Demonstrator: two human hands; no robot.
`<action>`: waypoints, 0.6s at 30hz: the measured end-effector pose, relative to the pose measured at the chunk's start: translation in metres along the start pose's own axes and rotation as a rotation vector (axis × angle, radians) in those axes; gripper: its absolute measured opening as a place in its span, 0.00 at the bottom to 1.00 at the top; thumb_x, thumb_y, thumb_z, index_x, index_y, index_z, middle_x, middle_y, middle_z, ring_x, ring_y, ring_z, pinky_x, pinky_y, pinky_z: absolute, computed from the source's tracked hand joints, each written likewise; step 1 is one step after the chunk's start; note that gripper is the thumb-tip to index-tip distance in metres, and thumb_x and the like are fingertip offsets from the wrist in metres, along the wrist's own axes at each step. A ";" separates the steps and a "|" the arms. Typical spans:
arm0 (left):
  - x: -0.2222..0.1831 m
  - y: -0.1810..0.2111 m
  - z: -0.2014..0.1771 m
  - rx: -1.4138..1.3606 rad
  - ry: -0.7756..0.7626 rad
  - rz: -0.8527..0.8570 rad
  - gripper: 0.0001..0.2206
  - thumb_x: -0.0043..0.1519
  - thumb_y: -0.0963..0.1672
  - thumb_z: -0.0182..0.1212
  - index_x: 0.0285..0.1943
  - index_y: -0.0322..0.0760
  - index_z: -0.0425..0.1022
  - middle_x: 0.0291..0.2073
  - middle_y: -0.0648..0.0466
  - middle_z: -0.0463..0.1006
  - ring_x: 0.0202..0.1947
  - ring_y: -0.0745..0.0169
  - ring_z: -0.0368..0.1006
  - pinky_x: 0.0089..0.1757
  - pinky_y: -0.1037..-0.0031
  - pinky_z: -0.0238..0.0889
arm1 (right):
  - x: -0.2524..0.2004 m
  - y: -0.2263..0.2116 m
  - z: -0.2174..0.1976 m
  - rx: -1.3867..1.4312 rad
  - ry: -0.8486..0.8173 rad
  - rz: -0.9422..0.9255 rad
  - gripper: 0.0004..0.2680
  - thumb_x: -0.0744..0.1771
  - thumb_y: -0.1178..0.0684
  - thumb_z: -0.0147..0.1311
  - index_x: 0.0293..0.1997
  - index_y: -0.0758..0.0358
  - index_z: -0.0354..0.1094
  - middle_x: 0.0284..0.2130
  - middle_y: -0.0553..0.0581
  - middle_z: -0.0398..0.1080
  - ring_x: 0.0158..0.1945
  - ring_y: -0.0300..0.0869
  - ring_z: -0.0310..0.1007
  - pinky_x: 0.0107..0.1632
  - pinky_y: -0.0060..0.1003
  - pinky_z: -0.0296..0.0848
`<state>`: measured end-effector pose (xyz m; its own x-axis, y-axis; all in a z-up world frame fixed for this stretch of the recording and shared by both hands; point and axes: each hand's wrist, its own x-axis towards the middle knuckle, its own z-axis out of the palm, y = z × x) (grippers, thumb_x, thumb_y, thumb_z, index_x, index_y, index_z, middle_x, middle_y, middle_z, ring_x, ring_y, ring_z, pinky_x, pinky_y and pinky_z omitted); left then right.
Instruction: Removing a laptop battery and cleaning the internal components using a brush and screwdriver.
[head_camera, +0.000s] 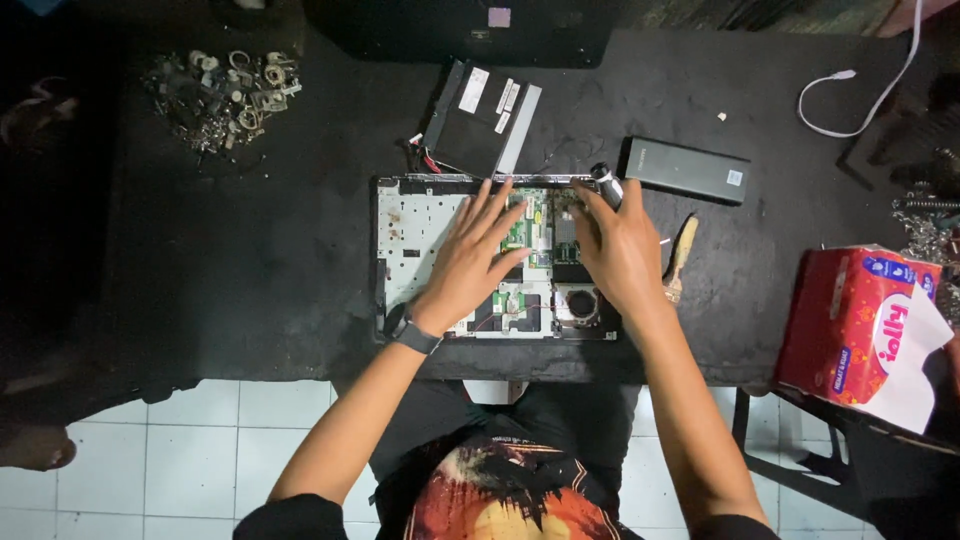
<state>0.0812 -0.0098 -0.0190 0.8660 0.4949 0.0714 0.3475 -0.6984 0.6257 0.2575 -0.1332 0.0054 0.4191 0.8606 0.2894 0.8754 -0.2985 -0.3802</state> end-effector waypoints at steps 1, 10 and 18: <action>0.000 0.001 0.000 -0.001 0.001 0.001 0.24 0.68 0.51 0.54 0.73 0.44 0.61 0.77 0.49 0.45 0.77 0.50 0.37 0.71 0.56 0.31 | 0.002 -0.005 -0.007 -0.001 0.000 -0.001 0.10 0.70 0.54 0.59 0.58 0.57 0.76 0.37 0.57 0.57 0.28 0.54 0.74 0.29 0.46 0.74; -0.002 0.003 0.002 0.106 -0.009 0.020 0.25 0.70 0.52 0.49 0.75 0.43 0.59 0.77 0.50 0.48 0.77 0.51 0.35 0.70 0.56 0.27 | 0.001 -0.005 0.015 0.994 0.116 0.043 0.33 0.74 0.71 0.41 0.81 0.37 0.21 0.51 0.73 0.63 0.55 0.67 0.75 0.64 0.67 0.70; -0.013 0.000 -0.011 0.044 -0.004 0.004 0.25 0.68 0.50 0.55 0.73 0.40 0.60 0.77 0.46 0.45 0.77 0.49 0.35 0.69 0.53 0.23 | -0.012 0.064 0.102 0.806 0.393 0.056 0.33 0.72 0.67 0.54 0.78 0.46 0.25 0.48 0.72 0.73 0.46 0.61 0.82 0.47 0.49 0.81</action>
<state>0.0666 -0.0107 -0.0112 0.8685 0.4906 0.0706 0.3597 -0.7220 0.5911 0.2841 -0.1205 -0.1124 0.6377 0.6057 0.4758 0.4785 0.1726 -0.8610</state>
